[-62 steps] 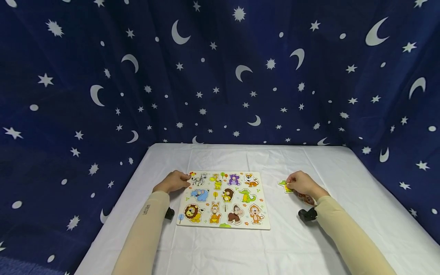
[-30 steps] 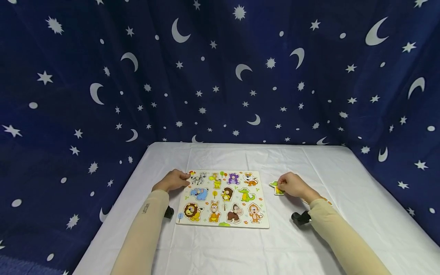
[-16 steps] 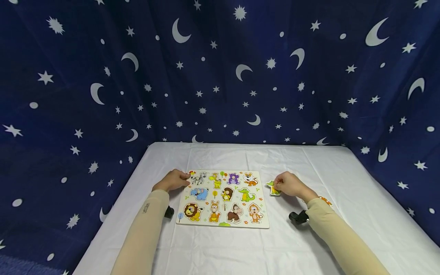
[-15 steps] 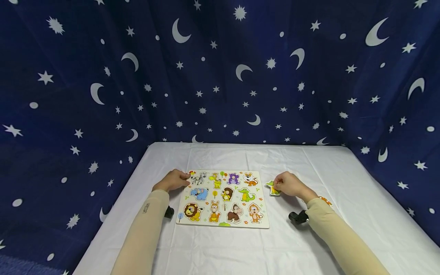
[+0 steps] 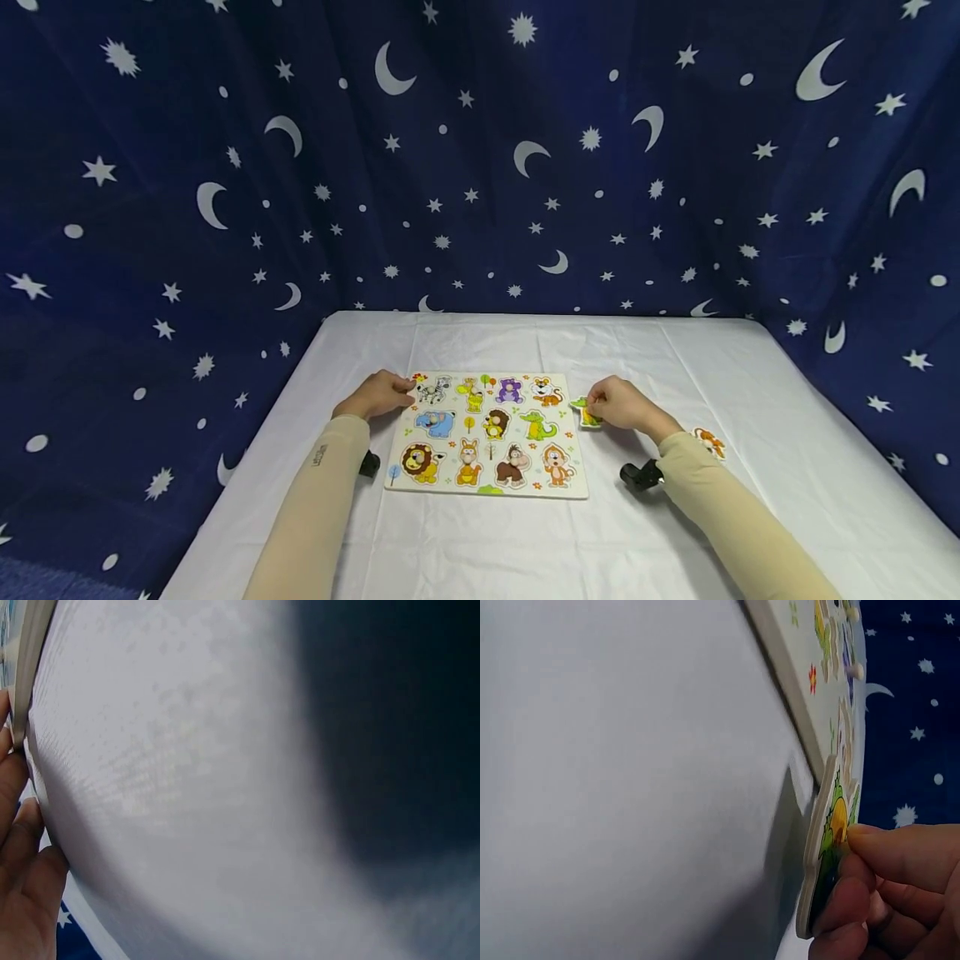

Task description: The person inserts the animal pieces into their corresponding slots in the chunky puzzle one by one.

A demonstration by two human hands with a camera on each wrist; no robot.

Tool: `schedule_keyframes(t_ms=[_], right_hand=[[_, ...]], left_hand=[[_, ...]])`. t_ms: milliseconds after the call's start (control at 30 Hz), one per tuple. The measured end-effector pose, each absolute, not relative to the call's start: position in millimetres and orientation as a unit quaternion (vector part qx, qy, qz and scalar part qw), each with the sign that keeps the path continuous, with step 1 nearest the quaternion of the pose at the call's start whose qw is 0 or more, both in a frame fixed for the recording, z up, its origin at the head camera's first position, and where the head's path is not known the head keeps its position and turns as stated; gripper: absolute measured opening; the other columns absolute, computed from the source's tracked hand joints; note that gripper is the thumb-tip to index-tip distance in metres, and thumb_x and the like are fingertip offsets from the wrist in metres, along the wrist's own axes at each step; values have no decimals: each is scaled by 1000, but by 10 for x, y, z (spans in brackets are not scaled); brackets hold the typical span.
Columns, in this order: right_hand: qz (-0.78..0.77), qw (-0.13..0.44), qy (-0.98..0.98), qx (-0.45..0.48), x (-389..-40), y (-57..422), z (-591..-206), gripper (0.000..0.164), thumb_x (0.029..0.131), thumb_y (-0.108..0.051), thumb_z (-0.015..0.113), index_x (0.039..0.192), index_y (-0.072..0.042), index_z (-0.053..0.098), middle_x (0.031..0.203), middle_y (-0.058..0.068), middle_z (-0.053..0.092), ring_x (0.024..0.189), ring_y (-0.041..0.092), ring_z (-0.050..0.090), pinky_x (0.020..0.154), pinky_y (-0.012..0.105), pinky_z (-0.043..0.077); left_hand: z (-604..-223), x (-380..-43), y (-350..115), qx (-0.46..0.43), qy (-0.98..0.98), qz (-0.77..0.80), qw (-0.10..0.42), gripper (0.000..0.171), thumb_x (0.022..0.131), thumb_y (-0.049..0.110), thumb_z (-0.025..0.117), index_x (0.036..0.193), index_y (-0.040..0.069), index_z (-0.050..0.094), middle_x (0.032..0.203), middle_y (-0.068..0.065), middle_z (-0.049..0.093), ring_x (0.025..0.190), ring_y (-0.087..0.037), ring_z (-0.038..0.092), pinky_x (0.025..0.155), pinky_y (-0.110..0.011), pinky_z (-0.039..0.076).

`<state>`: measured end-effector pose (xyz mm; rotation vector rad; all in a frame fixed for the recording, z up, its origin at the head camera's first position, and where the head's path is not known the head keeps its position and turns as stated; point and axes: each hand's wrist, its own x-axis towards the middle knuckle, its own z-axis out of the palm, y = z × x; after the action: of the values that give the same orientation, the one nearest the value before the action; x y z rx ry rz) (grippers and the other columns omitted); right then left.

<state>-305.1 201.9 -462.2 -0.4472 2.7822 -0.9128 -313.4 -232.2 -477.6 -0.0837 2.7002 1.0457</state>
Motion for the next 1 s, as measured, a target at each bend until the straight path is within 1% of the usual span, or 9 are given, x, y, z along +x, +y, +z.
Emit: schedule_keyframes(t_ms=[167,600,767,1000], right_hand=[[-308,103,934,-148,-3053,1917,-4613,10,88,-2,65,78,-4,68,66,-1,57,60,13,49,56,26,40],[-324,115,927,-152,-3039,1697,-4637,12,87,-1,64,76,-4,67,67,0,60,61,13,50,57,26,42],[-332,113,925,-150,-3038,1646,-4645,13,88,-1,65,75,-4,67,68,1,61,61,13,51,57,26,42],[-330,108,923,-167,-3015,1566,-4628,12,86,0,66,75,-3,67,66,0,62,59,11,52,57,25,43]], left_hand=[[-4797,-3106,-2330,-32,923,363,123,43,91,18,73,132,10,65,142,-14,59,134,-33,52,116,-49,39],[-4797,-3091,-2313,-41,922,365,120,43,91,19,73,132,10,65,140,-13,60,133,-33,52,116,-49,39],[-4822,-3103,-2317,-42,921,369,119,42,91,19,73,131,11,66,138,-13,60,133,-33,52,115,-49,39],[-4796,-3124,-2314,-44,922,368,116,42,91,18,73,131,10,66,142,-13,60,133,-32,53,115,-48,40]])
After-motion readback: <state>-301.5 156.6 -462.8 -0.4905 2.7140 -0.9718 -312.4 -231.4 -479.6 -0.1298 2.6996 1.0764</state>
